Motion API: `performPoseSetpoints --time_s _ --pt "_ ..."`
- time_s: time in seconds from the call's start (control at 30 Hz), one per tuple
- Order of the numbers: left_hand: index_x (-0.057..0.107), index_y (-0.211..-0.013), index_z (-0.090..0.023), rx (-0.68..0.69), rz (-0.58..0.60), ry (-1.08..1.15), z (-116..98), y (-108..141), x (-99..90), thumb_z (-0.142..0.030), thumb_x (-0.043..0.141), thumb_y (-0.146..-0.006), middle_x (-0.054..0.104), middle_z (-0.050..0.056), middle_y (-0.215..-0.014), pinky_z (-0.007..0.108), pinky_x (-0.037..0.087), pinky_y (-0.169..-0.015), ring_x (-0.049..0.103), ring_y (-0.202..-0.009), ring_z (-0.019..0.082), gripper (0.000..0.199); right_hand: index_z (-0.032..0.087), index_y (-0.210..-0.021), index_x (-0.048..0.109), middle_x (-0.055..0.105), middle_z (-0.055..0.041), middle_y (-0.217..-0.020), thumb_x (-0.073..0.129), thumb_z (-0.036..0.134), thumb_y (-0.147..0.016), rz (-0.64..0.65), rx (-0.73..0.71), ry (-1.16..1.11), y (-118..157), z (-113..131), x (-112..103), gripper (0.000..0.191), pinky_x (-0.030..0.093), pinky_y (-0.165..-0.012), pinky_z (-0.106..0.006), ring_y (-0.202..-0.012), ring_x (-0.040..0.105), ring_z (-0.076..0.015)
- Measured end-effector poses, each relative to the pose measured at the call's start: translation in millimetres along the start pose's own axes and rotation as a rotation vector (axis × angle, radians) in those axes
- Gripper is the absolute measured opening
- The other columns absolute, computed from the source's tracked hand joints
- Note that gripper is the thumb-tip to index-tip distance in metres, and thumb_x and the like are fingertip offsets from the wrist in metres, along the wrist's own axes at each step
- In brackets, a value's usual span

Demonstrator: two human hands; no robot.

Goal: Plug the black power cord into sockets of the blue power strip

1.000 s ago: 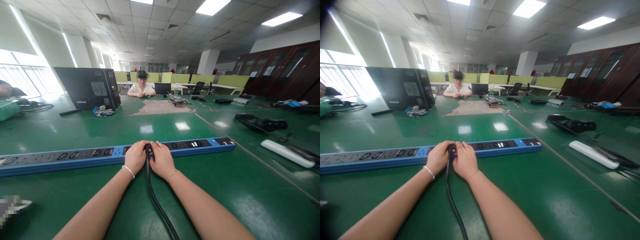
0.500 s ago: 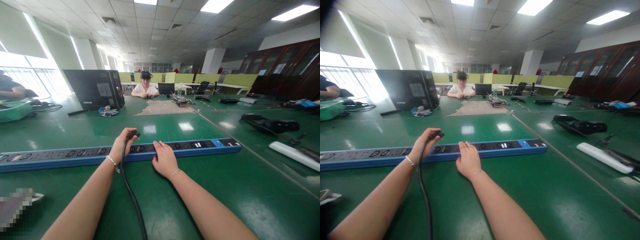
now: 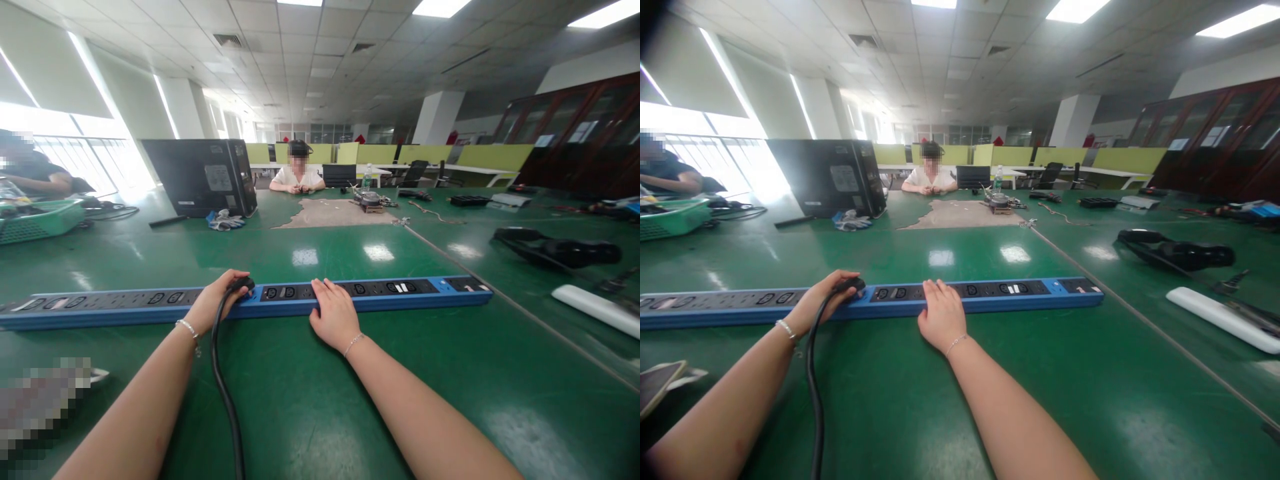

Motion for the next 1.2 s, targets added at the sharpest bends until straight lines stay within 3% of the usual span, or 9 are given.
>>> performPoseSetpoints --time_s 0.2,0.5,0.97,1.2 --pt "0.049 -0.109 -0.022 -0.017 -0.007 -0.085 4.6 0.3 6.9 -0.05 0.045 -0.078 0.069 0.005 -0.09 0.035 0.049 -0.079 0.064 -0.081 0.02 0.042 0.012 -0.129 0.045 0.048 -0.0068 -0.133 0.045 0.02 -0.075 0.003 -0.005 -0.001 0.1 0.6 0.5 0.055 0.024 -0.105 -0.037 -0.125 0.036 -0.0211" --pt "0.052 -0.108 -0.022 0.032 -0.08 -0.249 -10.1 9.7 6.3 -0.047 0.044 -0.08 0.068 0.007 -0.089 0.032 0.05 -0.07 0.065 -0.077 0.02 0.038 0.015 -0.125 0.05 0.048 -0.007 -0.133 0.046 0.02 -0.076 0.008 -0.009 -0.007 -0.3 1.6 0.1 0.05 0.024 -0.105 -0.039 -0.126 0.036 -0.0212" --pt "0.056 -0.106 -0.024 0.1 -0.121 -0.275 -11.1 16.0 11.9 -0.047 0.045 -0.08 0.066 0.007 -0.1 0.033 0.048 -0.081 0.061 -0.091 0.021 0.036 0.015 -0.124 0.051 0.049 -0.0067 -0.133 0.046 0.02 -0.075 0.002 -0.01 -0.005 -0.1 1.2 0.2 0.05 0.024 -0.105 -0.038 -0.126 0.036 -0.0216" --pt "0.054 -0.108 -0.025 0.055 -0.094 -0.366 -13.6 16.0 10.9 -0.048 0.042 -0.081 0.067 0.006 -0.098 0.033 0.047 -0.079 0.062 -0.09 0.022 0.038 0.015 -0.125 0.051 0.049 -0.007 -0.133 0.046 0.02 -0.076 0.0 -0.006 0.002 0.0 1.4 -0.3 0.05 0.025 -0.104 -0.038 -0.125 0.036 -0.0216"
Point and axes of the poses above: each hand's wrist, its own y-axis away from the middle knuckle, its own x-axis out of the palm, z = x × y, the point moved 7 cm from there along -y, towards the middle knuckle
